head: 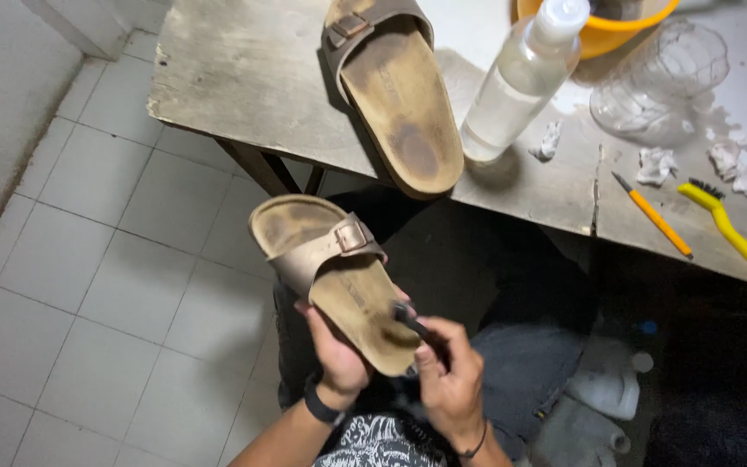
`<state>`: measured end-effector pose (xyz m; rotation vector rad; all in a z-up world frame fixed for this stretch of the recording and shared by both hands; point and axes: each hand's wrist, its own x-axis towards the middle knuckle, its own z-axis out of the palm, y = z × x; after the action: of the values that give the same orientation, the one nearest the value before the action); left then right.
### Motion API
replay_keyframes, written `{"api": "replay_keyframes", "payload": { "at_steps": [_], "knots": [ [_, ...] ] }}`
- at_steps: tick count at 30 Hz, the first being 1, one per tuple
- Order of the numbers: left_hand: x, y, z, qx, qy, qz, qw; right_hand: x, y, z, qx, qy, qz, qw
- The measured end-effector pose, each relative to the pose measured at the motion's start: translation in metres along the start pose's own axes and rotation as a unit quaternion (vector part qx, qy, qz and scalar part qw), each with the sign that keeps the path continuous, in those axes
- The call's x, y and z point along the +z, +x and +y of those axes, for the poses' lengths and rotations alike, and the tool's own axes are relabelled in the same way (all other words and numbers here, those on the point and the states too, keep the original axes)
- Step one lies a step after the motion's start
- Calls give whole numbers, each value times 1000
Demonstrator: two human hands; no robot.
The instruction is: Brushing the footbed of a sandal and applying a cleaning or adhesive solution to the straps at a workbench.
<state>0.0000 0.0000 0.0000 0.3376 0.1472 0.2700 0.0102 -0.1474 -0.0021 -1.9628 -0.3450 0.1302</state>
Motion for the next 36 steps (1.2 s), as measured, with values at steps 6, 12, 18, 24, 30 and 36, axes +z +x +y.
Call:
{"api": "replay_keyframes", "payload": {
  "at_steps": [6,12,18,24,30,36],
  "knots": [
    [-23,-2,17,-81,234,39,968,-25,37,-8,-153,-127,46,979],
    [-50,15,31,19,174,120,977,13,0,-29,-220,-220,17,950],
    [-32,-7,22,78,530,26,844,6,35,-31,-185,-243,119,945],
    [-39,16,40,48,202,84,975,16,-8,-13,-196,-231,26,953],
    [-70,-7,6,-69,256,101,959,6,16,-9,-203,-270,83,938],
    [-58,3,19,-68,230,-19,971,-2,8,13,-249,-296,54,920]
  ]
}}
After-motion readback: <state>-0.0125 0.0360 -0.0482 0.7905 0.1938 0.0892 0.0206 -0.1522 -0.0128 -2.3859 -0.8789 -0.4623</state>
